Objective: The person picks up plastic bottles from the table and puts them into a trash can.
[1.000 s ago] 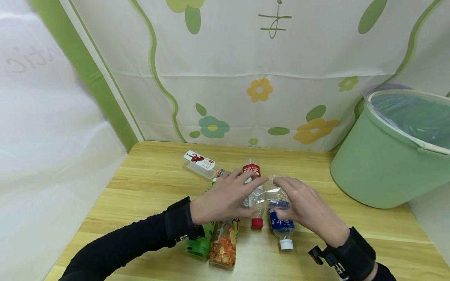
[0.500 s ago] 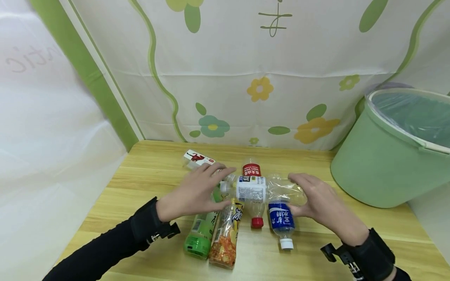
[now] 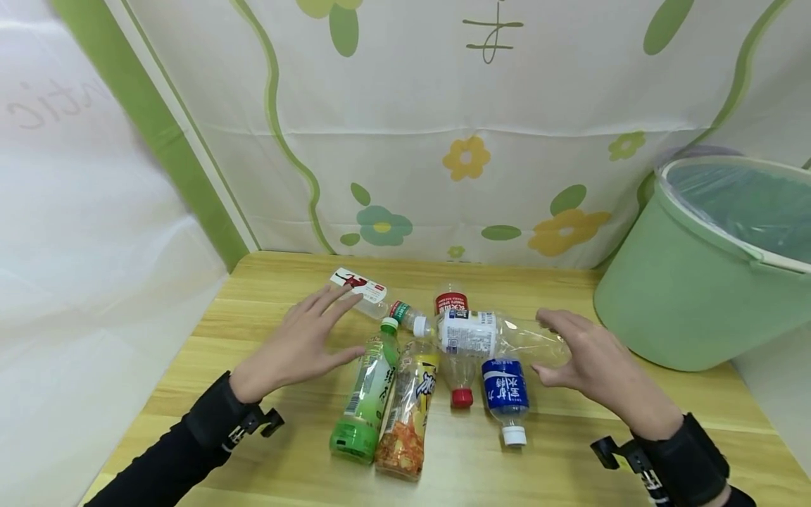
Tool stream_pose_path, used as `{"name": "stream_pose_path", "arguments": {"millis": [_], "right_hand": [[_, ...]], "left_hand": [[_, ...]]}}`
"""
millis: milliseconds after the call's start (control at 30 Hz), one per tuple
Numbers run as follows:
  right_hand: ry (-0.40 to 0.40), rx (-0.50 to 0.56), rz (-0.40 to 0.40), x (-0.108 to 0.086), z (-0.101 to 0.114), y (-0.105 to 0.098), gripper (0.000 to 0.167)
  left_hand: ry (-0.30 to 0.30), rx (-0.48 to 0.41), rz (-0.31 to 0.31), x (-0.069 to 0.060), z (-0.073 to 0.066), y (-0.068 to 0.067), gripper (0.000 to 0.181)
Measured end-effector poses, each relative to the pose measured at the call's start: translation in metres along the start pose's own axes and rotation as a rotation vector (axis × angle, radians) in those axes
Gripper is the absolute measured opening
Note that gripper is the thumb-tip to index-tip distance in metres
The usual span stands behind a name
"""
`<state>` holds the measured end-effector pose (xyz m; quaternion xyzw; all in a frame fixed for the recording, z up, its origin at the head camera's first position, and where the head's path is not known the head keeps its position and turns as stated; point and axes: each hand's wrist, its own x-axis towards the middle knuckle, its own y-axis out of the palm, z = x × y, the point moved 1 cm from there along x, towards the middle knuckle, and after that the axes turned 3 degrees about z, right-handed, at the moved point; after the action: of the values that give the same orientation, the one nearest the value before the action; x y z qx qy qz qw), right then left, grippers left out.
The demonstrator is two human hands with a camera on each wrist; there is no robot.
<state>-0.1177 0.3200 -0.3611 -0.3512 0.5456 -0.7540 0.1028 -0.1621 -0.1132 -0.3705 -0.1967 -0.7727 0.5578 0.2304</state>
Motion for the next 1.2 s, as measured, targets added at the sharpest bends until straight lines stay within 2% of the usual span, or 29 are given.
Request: {"name": "stream_pose_path", "arguments": {"millis": [367, 533, 733, 1033, 1200], "right_hand": [[-0.051, -0.033, -0.119, -0.006, -0.019, -0.012, 0.082], [-0.031, -0.062, -0.158, -0.01, -0.026, -0.024, 0.086], [0.01, -0.107, -0.169, -0.016, -0.032, -0.043, 0.086], [0.055, -0.115, -0.15, -0.022, -0.036, -0.058, 0.084], [0.037, -0.134, -0.168, -0.022, -0.035, -0.059, 0.085]], "left_hand": [[-0.106, -0.02, 0.026, -0.018, 0.028, 0.012, 0.074], [-0.162, -0.031, 0.033, -0.026, 0.04, 0.019, 0.077], [-0.223, -0.039, 0.046, -0.034, 0.053, 0.027, 0.08], [-0.242, -0.024, 0.057, -0.038, 0.06, 0.032, 0.079], [-0.239, -0.031, 0.043, -0.038, 0.059, 0.031, 0.078]]}}
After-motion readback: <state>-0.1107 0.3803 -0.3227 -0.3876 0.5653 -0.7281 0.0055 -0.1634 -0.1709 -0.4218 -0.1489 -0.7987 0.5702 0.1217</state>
